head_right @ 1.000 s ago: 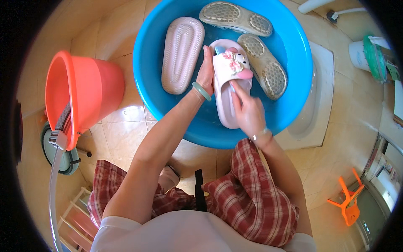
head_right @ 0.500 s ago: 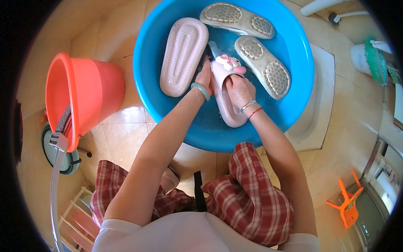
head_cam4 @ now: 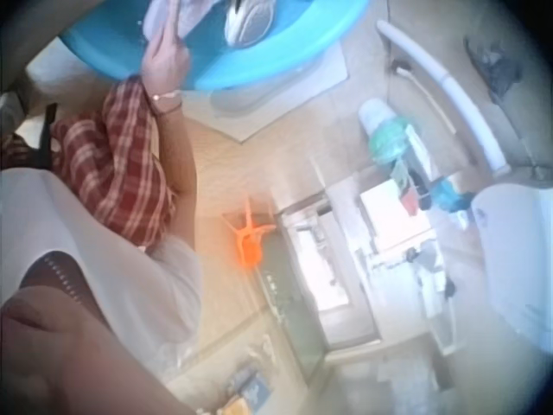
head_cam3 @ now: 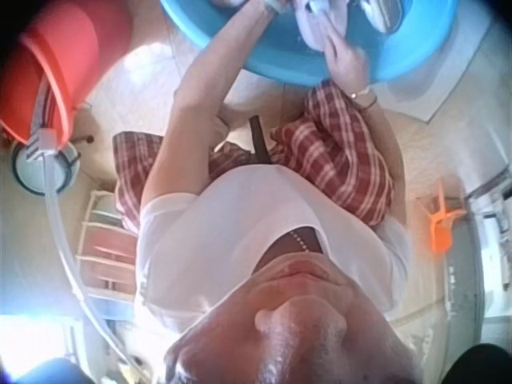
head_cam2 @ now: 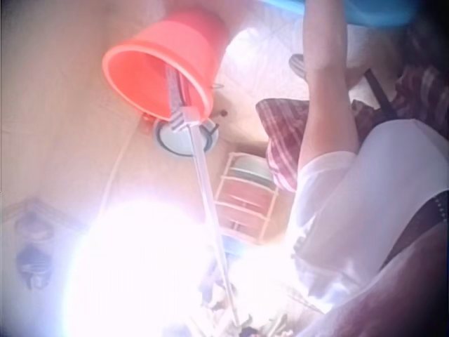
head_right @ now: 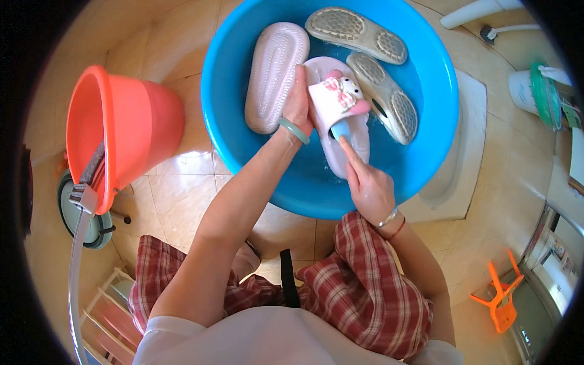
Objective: The person scrubs a pair of pink slippers with a brush in a blue basin filled with water. They scrub the top, bottom, and sides of the slippers, rinse them, and place them back in the basin.
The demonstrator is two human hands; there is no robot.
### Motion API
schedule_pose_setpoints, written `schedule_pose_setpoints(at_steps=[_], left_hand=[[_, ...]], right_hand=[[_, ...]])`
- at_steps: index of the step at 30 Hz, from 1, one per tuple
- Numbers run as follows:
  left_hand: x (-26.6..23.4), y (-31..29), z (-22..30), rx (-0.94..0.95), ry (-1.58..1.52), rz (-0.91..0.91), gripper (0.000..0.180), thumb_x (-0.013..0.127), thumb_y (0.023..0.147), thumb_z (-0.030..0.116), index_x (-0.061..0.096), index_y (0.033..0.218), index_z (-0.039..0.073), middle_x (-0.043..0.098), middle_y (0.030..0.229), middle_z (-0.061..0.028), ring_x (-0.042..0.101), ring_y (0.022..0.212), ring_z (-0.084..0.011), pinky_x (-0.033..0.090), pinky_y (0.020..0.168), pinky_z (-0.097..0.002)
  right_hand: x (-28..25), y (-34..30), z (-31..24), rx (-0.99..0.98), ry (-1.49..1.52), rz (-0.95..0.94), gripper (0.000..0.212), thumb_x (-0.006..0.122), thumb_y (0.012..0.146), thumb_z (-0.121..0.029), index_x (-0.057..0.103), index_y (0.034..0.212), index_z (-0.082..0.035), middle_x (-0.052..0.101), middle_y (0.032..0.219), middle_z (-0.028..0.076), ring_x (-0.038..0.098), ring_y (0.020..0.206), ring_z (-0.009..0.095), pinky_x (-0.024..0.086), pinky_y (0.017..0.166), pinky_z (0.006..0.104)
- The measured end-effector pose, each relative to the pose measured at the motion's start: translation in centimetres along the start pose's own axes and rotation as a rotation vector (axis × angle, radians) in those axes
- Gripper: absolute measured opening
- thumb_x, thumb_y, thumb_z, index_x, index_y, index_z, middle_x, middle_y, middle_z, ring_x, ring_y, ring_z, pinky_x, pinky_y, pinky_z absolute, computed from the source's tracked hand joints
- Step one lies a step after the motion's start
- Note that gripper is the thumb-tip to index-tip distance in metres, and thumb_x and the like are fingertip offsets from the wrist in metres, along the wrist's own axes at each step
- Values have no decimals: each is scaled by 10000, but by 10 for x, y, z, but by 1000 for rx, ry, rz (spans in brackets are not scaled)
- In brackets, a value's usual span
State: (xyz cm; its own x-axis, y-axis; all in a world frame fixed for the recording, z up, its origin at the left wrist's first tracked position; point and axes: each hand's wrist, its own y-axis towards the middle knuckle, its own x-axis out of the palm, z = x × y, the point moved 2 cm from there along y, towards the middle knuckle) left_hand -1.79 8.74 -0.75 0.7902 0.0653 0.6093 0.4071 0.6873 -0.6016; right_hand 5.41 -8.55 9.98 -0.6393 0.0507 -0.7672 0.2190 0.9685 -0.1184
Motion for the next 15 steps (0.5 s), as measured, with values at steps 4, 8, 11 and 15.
schedule_pose_setpoints(at_steps=[4, 8, 11, 15], left_hand=[[8, -18, -1, 39, 141, 76, 644, 460, 968, 571, 562, 1301, 30, 605, 1225, -98, 565, 1109, -182, 453, 936, -314], [5, -10, -4, -48, 6, 32, 626, 453, 969, 572, 571, 1295, 51, 618, 1209, -81, 577, 1084, -182, 457, 925, -319], [-2, -1, -12, 78, 86, 54, 615, 455, 980, 537, 553, 1301, 22, 606, 1229, -90, 575, 1095, -193, 452, 940, -322], [3, -9, 7, 20, 50, 22, 602, 473, 980, 521, 546, 1300, 17, 596, 1226, -99, 568, 1097, -185, 460, 942, -318]], right_hand=[[14, 25, 7, -27, -103, 131, 236, 556, 917, -132, 621, 1137, -74, 623, 748, 227, 610, 648, 406, 477, 577, 472], [18, 82, 14, -32, -193, 135, 156, 547, 912, -159, 617, 874, -25, 626, 768, 238, 609, 681, 431, 477, 619, 516], [14, 59, 4, -33, -64, 119, 189, 545, 928, -160, 656, 1005, -28, 635, 828, 250, 619, 703, 426, 486, 619, 491], [6, 0, 7, 53, 42, -6, 342, 547, 945, -142, 595, 1283, -124, 641, 819, 229, 639, 689, 381, 495, 587, 443]])
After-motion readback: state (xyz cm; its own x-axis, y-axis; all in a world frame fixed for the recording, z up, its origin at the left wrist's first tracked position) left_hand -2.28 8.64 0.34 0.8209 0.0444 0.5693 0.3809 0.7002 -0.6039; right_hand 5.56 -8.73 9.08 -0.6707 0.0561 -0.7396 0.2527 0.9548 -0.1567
